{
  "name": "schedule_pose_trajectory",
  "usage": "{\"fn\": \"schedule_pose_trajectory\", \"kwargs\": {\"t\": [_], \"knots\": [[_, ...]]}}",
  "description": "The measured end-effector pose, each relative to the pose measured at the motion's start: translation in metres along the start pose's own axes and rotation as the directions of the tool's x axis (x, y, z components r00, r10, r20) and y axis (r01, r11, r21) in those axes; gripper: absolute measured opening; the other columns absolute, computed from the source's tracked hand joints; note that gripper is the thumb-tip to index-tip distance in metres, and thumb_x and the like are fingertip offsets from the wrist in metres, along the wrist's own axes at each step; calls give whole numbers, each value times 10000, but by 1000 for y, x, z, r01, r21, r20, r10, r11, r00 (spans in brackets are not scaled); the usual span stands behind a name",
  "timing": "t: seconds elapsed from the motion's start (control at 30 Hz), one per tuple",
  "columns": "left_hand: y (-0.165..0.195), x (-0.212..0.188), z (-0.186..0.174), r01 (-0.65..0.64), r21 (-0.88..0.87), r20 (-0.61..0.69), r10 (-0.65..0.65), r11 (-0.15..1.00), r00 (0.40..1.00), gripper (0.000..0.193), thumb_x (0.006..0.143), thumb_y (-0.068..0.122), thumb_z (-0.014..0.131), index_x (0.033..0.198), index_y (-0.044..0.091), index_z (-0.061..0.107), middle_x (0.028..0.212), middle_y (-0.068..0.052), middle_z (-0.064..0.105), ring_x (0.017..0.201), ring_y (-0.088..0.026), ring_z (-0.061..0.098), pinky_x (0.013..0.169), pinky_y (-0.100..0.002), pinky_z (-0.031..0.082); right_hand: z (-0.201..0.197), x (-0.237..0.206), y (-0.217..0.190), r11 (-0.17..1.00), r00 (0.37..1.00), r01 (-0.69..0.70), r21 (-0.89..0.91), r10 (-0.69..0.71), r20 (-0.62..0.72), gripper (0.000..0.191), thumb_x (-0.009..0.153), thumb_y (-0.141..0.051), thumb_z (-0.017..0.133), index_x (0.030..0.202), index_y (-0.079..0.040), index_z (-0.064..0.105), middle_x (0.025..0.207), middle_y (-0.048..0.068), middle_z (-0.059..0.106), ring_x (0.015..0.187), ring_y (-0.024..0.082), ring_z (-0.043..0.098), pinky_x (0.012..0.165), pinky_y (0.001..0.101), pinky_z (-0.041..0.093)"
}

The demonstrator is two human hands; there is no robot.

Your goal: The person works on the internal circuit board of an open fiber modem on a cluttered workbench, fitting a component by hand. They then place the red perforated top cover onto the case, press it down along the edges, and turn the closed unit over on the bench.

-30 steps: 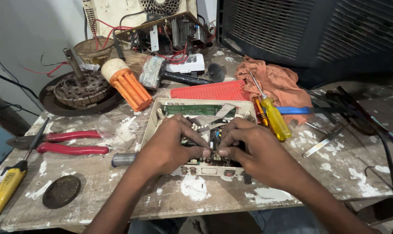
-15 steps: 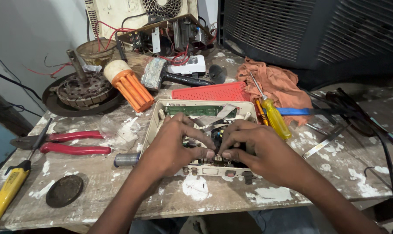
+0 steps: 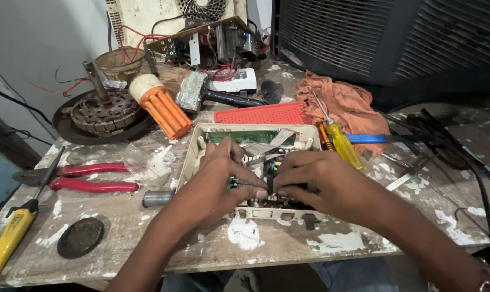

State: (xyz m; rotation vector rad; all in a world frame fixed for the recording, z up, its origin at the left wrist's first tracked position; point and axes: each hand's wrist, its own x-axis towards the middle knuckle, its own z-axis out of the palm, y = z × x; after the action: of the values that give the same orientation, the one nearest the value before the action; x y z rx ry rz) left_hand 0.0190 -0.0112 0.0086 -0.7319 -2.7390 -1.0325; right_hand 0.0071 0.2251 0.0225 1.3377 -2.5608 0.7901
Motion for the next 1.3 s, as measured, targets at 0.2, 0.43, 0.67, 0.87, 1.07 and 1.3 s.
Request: {"fn": "schedule_pose_trajectory", "kwargs": {"t": [0.2,0.43,0.67,0.87,1.07,1.3], "knots": [[-4,-1,3,-63,12,21,63,998,998,238,718,268,862,951,221,874,1041,-76,531,1062,-275,469,959,-406,408,-7,6,8,993,992,98,-63,-92,86,225,785,-97,772,1007,-67,791,1013,78,740,890,245,737,785,362,578],[-11,-2,2,-245,-6,-13,245,970,970,185,776,233,823,890,89,841,1032,-89,550,1044,-271,502,943,-406,434,-13,19,-2,996,981,15,-85,2,192,164,717,-82,774,874,-37,762,834,87,710,776,259,710,722,378,555],[-3,-11,-3,-255,99,66,249,962,966,227,838,282,763,914,78,830,997,-86,597,1007,-283,515,919,-413,440,-16,27,-22,977,963,-131,-167,166,214,182,682,-98,780,854,-60,733,801,100,692,724,284,686,678,393,539],[0,-20,-4,-361,136,53,357,923,933,278,879,332,735,910,74,834,1109,-88,621,1055,-325,511,915,-442,454,-18,33,-30,930,909,-297,-215,344,234,172,716,-141,789,854,-66,719,742,95,682,691,294,679,675,394,537],[-6,-23,-4,-328,126,114,315,936,942,295,924,357,710,950,89,831,1164,-75,622,1090,-332,533,1044,-477,401,-20,32,-26,978,950,-39,-204,99,296,196,778,-110,738,972,-84,732,886,88,691,790,300,699,736,421,543],[-5,-18,-6,-273,88,152,258,958,954,308,882,346,710,1023,101,832,1171,-78,631,1037,-331,539,946,-458,461,-18,27,-23,826,863,189,-532,118,491,437,770,0,626,1192,-113,629,1176,67,602,936,337,697,763,446,557]]}}
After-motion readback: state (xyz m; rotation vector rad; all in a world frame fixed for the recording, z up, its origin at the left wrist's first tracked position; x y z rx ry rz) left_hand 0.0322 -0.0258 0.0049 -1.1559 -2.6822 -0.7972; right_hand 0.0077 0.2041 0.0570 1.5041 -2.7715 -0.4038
